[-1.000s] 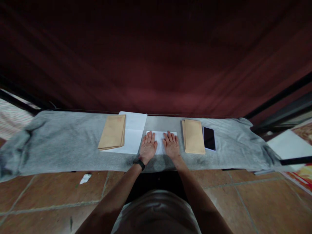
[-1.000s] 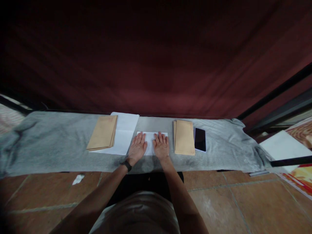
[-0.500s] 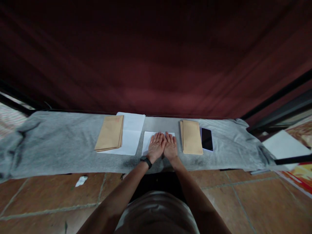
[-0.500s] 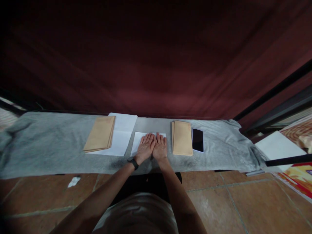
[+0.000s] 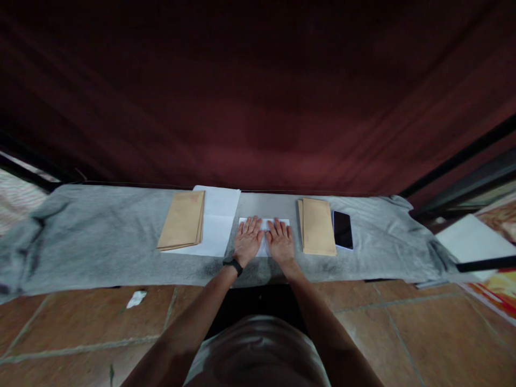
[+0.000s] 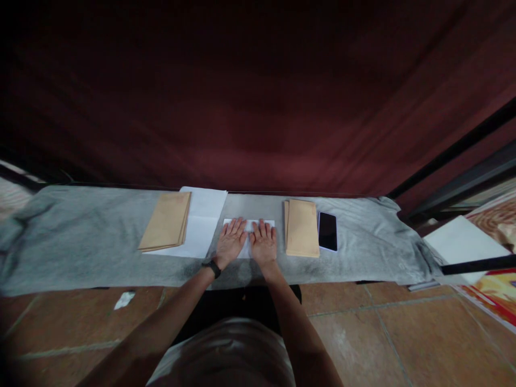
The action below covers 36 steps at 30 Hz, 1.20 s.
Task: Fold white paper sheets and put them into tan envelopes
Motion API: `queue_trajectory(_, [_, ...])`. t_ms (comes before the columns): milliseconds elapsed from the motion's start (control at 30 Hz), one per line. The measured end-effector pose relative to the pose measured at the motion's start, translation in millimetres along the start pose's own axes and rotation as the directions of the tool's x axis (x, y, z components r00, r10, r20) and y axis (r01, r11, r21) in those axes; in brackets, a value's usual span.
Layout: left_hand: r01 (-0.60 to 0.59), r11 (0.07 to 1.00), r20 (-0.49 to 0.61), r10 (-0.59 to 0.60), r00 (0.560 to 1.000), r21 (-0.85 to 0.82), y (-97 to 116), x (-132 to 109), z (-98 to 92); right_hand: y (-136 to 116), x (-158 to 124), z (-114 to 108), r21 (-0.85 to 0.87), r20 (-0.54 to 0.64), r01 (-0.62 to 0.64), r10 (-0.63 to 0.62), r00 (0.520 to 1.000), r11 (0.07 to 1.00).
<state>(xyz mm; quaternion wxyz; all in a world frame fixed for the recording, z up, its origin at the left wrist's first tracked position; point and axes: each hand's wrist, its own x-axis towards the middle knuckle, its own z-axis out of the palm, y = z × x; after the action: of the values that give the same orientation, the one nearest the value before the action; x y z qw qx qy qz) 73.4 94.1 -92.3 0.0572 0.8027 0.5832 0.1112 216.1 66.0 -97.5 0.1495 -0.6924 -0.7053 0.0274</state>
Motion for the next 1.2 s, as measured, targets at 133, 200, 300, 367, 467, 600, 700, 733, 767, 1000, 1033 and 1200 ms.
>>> queue_trajectory(133, [0.033, 0.999, -0.042, -0.031, 0.999, 0.038, -12, -8, 0.6, -1, 0, 1, 0.004, -0.013, -0.016, 0.016, 1.0, 1.0])
queue_trajectory(200, [0.047, 0.998, -0.063, -0.044, 0.997, 0.043, -17, -16, 0.6, -1, -1, 3, 0.007, -0.024, -0.017, 0.017, 1.0, 1.0])
queue_trajectory(300, [0.061, 0.997, -0.083, -0.057, 0.995, 0.041, -21, -32, -0.8, 0, -1, 5, 0.006, -0.04, -0.012, 0.013, 0.999, 1.0])
queue_trajectory(367, [0.052, 0.998, -0.085, -0.048, 0.995, 0.046, -21, -44, -3.1, 0, -1, 6, 0.0, -0.051, -0.011, 0.011, 0.999, 1.0])
queue_trajectory(467, [0.019, 0.998, -0.077, -0.014, 0.997, 0.057, -20, -62, -8.0, 0, -2, 8, -0.008, -0.066, -0.005, 0.004, 0.998, 1.0])
queue_trajectory(600, [0.015, 0.998, -0.081, -0.01, 0.997, 0.066, -19, -77, -13.4, -1, -1, 9, -0.02, -0.096, 0.002, -0.004, 0.995, 1.0])
queue_trajectory(700, [0.02, 0.998, -0.09, -0.014, 0.996, 0.067, -18, -81, -14.6, 3, -4, 11, -0.037, -0.126, 0.003, -0.007, 0.992, 0.999])
queue_trajectory(733, [0.021, 0.997, -0.093, -0.014, 0.996, 0.069, -18, -82, -14.5, 5, -8, 11, -0.044, -0.136, 0.001, -0.007, 0.991, 0.999])
queue_trajectory(767, [0.022, 0.997, -0.096, -0.016, 0.995, 0.07, -18, -82, -14.2, 8, -12, 11, -0.049, -0.147, 0.0, -0.007, 0.989, 0.999])
queue_trajectory(1000, [0.021, 0.998, -0.137, -0.013, 0.99, 0.058, -18, -82, -8.1, 33, -74, 9, -0.056, -0.224, 0.077, -0.088, 0.971, 0.995])
queue_trajectory(1033, [0.02, 0.998, -0.144, -0.011, 0.989, 0.058, -18, -82, -7.0, 34, -83, 9, -0.055, -0.236, 0.083, -0.094, 0.967, 0.995])
queue_trajectory(1200, [0.017, 0.997, -0.153, -0.005, 0.988, 0.078, -18, -83, -4.2, 36, -113, 1, -0.058, -0.266, 0.101, -0.113, 0.957, 0.993])
